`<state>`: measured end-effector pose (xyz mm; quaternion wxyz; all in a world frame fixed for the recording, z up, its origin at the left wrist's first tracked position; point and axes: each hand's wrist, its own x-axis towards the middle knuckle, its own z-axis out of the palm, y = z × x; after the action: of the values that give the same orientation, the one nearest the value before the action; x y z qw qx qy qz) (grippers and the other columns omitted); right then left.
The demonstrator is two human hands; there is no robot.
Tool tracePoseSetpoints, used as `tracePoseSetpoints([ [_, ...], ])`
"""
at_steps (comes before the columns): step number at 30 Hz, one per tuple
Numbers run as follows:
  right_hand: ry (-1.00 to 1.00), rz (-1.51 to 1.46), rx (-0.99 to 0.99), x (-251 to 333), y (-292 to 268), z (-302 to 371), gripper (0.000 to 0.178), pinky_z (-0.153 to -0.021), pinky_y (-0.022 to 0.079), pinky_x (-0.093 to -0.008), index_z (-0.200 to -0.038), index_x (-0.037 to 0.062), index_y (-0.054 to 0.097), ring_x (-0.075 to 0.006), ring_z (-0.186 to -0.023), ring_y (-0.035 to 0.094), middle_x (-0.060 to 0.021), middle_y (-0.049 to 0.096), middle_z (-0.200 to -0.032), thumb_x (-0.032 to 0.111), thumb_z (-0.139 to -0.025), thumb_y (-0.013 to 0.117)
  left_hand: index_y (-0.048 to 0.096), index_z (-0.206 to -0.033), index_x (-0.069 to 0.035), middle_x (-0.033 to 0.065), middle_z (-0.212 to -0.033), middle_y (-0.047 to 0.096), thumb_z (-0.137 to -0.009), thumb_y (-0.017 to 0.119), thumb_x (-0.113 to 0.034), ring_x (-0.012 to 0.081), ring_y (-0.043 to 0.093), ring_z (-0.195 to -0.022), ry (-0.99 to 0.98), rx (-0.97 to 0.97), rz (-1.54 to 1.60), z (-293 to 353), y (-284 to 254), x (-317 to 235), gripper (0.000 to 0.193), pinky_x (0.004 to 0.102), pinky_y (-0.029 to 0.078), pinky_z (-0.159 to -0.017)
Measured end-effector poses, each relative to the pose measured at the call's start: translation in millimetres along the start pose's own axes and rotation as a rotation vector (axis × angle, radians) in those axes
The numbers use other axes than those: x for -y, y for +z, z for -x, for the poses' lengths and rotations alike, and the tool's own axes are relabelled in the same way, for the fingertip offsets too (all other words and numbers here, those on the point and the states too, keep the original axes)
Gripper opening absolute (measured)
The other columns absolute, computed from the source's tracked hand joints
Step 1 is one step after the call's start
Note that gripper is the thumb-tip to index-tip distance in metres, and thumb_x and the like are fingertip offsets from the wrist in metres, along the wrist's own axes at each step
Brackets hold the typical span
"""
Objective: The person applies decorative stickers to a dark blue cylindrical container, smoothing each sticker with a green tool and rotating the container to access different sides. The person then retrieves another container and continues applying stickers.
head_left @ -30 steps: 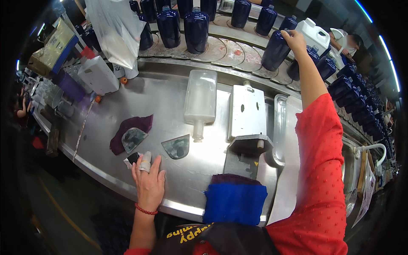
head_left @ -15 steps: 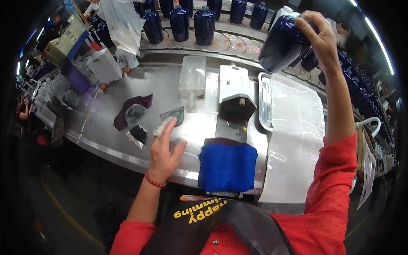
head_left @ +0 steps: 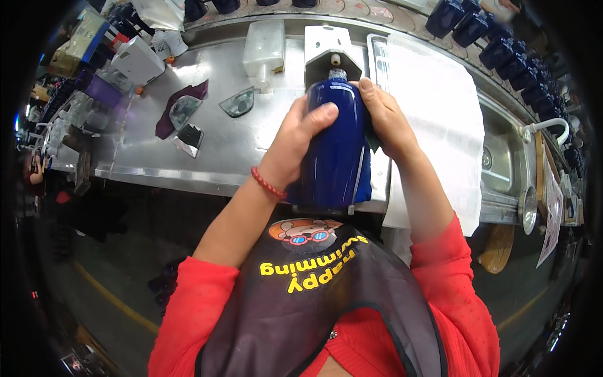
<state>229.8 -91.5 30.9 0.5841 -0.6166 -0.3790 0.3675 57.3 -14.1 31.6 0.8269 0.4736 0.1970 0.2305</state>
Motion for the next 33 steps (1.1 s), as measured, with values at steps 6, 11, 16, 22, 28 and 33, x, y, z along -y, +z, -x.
tracePoseSetpoints([
  [6, -0.13, 0.137, -0.054, -27.0, -8.9, -15.2, 0.054, -0.078, 0.051, -0.0252, -0.131, 0.0028, 0.062, -0.0136, -0.095, 0.06, -0.0088, 0.067, -0.11, 0.049, -0.108, 0.046, 0.06, -0.119, 0.0, 0.0083, -0.101, 0.069, -0.095, 0.072, -0.035, 0.0137, 0.069, -0.086, -0.034, -0.05, 0.036, -36.1, -10.9, 5.2, 0.044, 0.0267, 0.058, -0.075],
  [11, -0.367, 0.487, -0.061, -13.5, -49.0, 17.2, 0.046, -0.086, 0.053, -0.0314, -0.139, 0.0062, 0.061, -0.023, -0.111, 0.063, -0.0115, 0.064, -0.128, 0.035, -0.102, 0.062, 0.061, -0.116, -0.004, 0.0041, -0.102, 0.068, -0.096, 0.072, -0.035, 0.011, 0.067, -0.088, 0.042, -0.115, -0.092, -48.8, -17.7, 7.0, 0.038, 0.025, 0.056, -0.077],
  [16, -0.435, 1.072, 0.065, -7.8, -128.4, 115.6, 0.035, -0.1, 0.05, -0.0421, -0.117, 0.0023, 0.064, -0.0371, -0.12, 0.059, -0.0169, 0.06, -0.131, 0.013, -0.086, 0.077, 0.057, -0.129, 0.002, 0.0145, -0.116, 0.067, -0.098, 0.069, -0.033, 0.0254, 0.066, -0.097, 0.692, -0.34, -1.043, -26.3, 1.7, 1.3, 0.048, 0.0346, 0.051, -0.089],
  [22, -0.037, 0.937, -0.151, -10.1, -136.1, 249.8, 0.018, -0.093, 0.05, -0.0381, -0.097, 0.0009, 0.065, -0.0311, -0.109, 0.061, -0.0141, 0.061, -0.12, 0.009, -0.084, 0.076, 0.062, -0.116, -0.004, 0.0163, -0.098, 0.064, -0.082, 0.079, -0.023, 0.0341, 0.061, -0.1, 0.553, 0.771, -1.375, 35.5, 82.5, 60.4, 0.042, 0.0428, 0.048, -0.089],
  [28, 0.256, 0.287, -0.159, -54.3, -112.5, 299.6, 0.015, -0.075, 0.05, -0.0301, -0.101, -0.0003, 0.069, -0.0166, -0.093, 0.061, -0.0066, 0.061, -0.104, 0.012, -0.093, 0.071, 0.06, -0.107, -0.005, 0.0156, -0.09, 0.059, -0.077, 0.074, -0.016, 0.0316, 0.056, -0.096, 0.641, 0.762, -1.649, 28.6, 112.8, 105.8, 0.035, 0.041, 0.045, -0.09],
  [33, 0.352, -0.764, -0.564, -120.3, -78.7, 280.0, 0.019, -0.073, 0.052, -0.0281, -0.104, 0.0037, 0.071, -0.0095, -0.087, 0.062, -0.0008, 0.069, -0.098, 0.021, -0.096, 0.074, 0.06, -0.104, -0.006, 0.0184, -0.093, 0.06, -0.079, 0.074, -0.015, 0.0351, 0.057, -0.098, 0.598, 0.803, -1.582, 24.8, 117.8, 96.8, 0.031, 0.0436, 0.049, -0.086],
])
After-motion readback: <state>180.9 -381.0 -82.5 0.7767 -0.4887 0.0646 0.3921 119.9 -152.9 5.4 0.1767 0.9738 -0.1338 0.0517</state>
